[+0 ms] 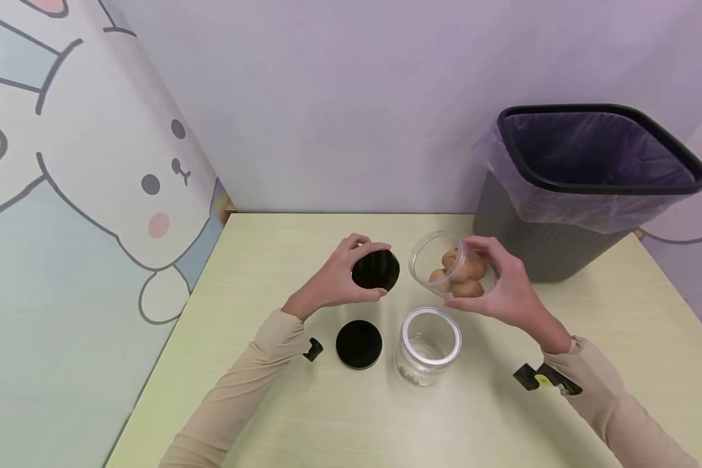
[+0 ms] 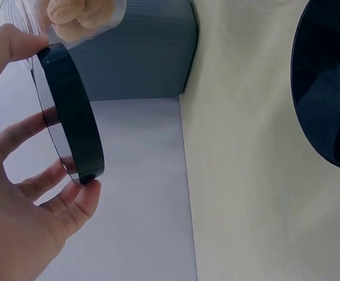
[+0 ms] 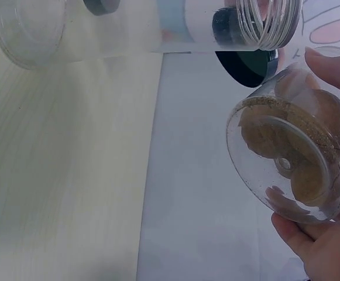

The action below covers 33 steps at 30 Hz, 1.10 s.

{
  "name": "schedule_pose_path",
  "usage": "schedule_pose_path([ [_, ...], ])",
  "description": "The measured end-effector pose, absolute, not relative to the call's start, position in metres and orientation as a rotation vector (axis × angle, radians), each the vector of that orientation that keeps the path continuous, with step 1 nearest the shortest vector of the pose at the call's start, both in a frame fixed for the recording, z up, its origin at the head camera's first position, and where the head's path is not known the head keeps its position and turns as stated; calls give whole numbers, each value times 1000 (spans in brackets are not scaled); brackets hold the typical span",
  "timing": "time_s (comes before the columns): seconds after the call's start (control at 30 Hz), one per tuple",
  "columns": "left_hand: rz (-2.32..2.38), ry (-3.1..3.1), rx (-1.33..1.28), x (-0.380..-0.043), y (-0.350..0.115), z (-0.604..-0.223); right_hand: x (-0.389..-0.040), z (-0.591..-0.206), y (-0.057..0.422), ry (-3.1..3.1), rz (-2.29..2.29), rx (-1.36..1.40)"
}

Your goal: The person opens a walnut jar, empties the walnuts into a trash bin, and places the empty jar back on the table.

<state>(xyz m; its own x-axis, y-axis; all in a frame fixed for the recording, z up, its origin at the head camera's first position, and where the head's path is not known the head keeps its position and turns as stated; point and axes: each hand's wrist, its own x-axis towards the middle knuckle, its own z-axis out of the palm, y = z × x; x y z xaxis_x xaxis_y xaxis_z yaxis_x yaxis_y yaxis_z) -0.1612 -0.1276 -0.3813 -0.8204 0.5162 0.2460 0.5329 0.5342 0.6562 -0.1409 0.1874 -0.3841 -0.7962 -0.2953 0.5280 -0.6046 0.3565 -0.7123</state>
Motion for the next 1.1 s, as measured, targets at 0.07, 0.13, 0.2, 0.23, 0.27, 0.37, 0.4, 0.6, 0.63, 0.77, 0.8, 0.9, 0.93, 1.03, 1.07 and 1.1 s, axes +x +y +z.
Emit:
schedule_pose_path([
  [0.07, -1183, -2742, -925, -161, -128, -383, -141, -384, 188, -2316, 1409, 795],
  [0.13, -1183, -2754, -914, -161, -128, -384, -141, -384, 189, -2317, 1406, 797],
  [0.2, -1183, -2762, -906, -161, -128, -386, -141, -384, 189, -2315, 1408, 799],
  [0.23, -1182, -2766, -902, -161, -128, -387, -141, -384, 190, -2313, 1410, 801],
  [0.27, -1181, -2770, -898, -161, -128, -388, -141, -384, 190, -2312, 1411, 804],
  [0.37, -1179, -2782, -889, -161, -129, -391, -141, -384, 191, -2308, 1410, 806],
  [0.4, -1178, -2786, -886, -161, -129, -392, -141, -383, 191, -2306, 1409, 806],
  [0.6, -1174, -2816, -873, -161, -129, -398, -141, -382, 193, -2299, 1397, 807],
  [0.63, -1176, -2819, -873, -161, -129, -399, -140, -382, 193, -2300, 1394, 808],
  [0.77, -1181, -2826, -870, -161, -130, -402, -140, -380, 195, -2312, 1374, 805],
  [0.8, -1183, -2829, -866, -161, -130, -403, -139, -380, 196, -2315, 1370, 806],
  [0.9, -1173, -2844, -851, -161, -131, -408, -139, -379, 197, -2314, 1374, 808],
  [0.93, -1163, -2851, -849, -162, -131, -410, -138, -379, 197, -2313, 1375, 809],
  [1.03, -1125, -2874, -845, -162, -131, -416, -138, -378, 199, -2304, 1380, 810],
  [1.07, -1115, -2881, -845, -162, -131, -418, -137, -378, 199, -2302, 1381, 808],
  [1.1, -1112, -2888, -845, -161, -131, -419, -137, -378, 200, -2301, 1378, 805],
])
